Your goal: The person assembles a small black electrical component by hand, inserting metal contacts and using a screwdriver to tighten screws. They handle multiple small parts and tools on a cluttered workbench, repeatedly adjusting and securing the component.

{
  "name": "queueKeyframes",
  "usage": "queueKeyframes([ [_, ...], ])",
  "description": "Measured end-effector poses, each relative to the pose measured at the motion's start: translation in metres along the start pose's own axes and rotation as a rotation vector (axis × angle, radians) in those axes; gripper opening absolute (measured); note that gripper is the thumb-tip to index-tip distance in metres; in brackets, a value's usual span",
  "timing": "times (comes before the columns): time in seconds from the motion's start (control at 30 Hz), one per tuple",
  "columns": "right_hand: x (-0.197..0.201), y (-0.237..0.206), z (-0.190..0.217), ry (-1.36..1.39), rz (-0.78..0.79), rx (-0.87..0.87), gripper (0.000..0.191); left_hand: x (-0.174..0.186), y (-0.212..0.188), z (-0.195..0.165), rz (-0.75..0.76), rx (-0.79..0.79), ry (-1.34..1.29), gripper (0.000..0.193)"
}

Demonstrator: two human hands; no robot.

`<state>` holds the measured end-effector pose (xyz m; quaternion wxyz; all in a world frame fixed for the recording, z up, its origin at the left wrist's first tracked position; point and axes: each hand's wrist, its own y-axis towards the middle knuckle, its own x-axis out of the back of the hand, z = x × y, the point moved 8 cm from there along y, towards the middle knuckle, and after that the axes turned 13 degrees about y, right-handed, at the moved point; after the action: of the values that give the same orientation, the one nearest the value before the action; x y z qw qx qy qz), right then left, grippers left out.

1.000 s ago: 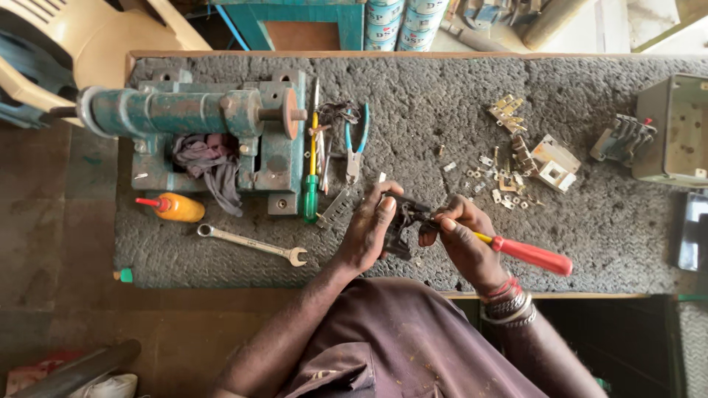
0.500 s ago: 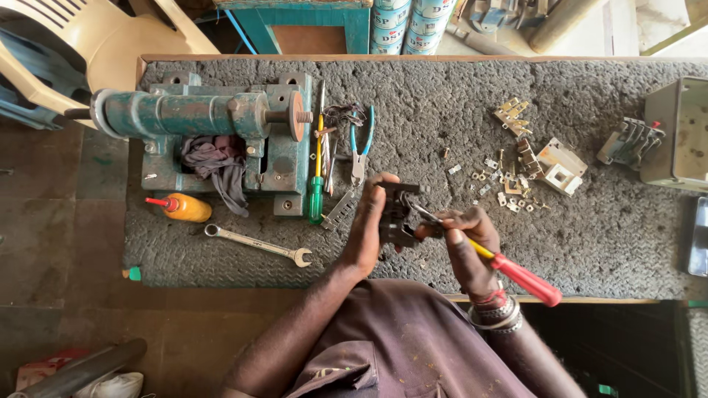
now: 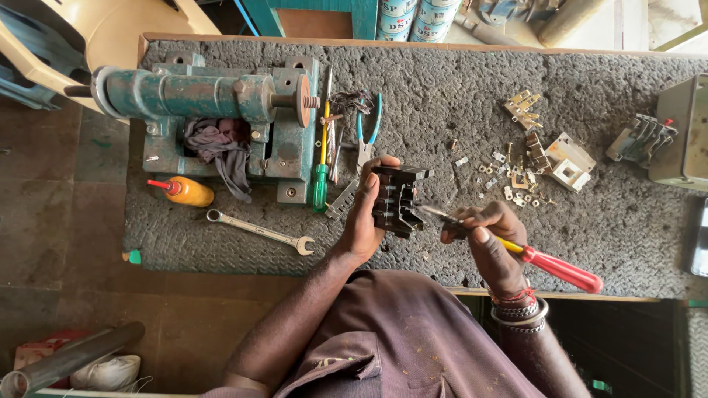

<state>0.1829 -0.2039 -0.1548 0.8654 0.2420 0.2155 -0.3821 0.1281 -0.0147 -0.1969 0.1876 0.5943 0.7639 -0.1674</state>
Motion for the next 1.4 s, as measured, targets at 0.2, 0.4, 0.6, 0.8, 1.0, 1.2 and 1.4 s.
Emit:
queueKeyframes([
  [0.2, 0.018, 0.015, 0.001, -0.594, -0.225, -0.094, 0.018, -0.004, -0.002, -0.014, 0.057, -0.035, -0.205, 0.054],
  [0.4, -0.017, 0.027, -0.022, -1.286, -0.043, 0.054, 0.025, -0.008, -0.003, -0.030, 0.090, -0.076, -0.180, 0.062],
  [0.6, -0.019, 0.026, -0.032, -1.282, -0.064, 0.036, 0.020, -0.002, -0.009, -0.036, 0.058, -0.091, -0.047, 0.065],
  [0.8, -0.006, 0.018, -0.004, -0.686, -0.155, 0.178, 0.016, 0.002, -0.010, -0.043, 0.054, -0.146, -0.034, 0.066],
  [1.0, -0.020, 0.008, 0.018, -0.221, -0.131, 0.254, 0.021, -0.001, -0.006, -0.040, 0.043, -0.127, 0.168, 0.064],
  [1.2, -0.064, 0.015, 0.014, -0.841, 0.010, 0.263, 0.027, -0.003, -0.008, -0.031, -0.054, -0.040, 0.412, 0.056],
  [1.4, -0.090, 0.019, 0.009, -1.031, 0.256, 0.111, 0.021, 0.007, -0.013, -0.020, -0.163, 0.045, 0.495, 0.053],
])
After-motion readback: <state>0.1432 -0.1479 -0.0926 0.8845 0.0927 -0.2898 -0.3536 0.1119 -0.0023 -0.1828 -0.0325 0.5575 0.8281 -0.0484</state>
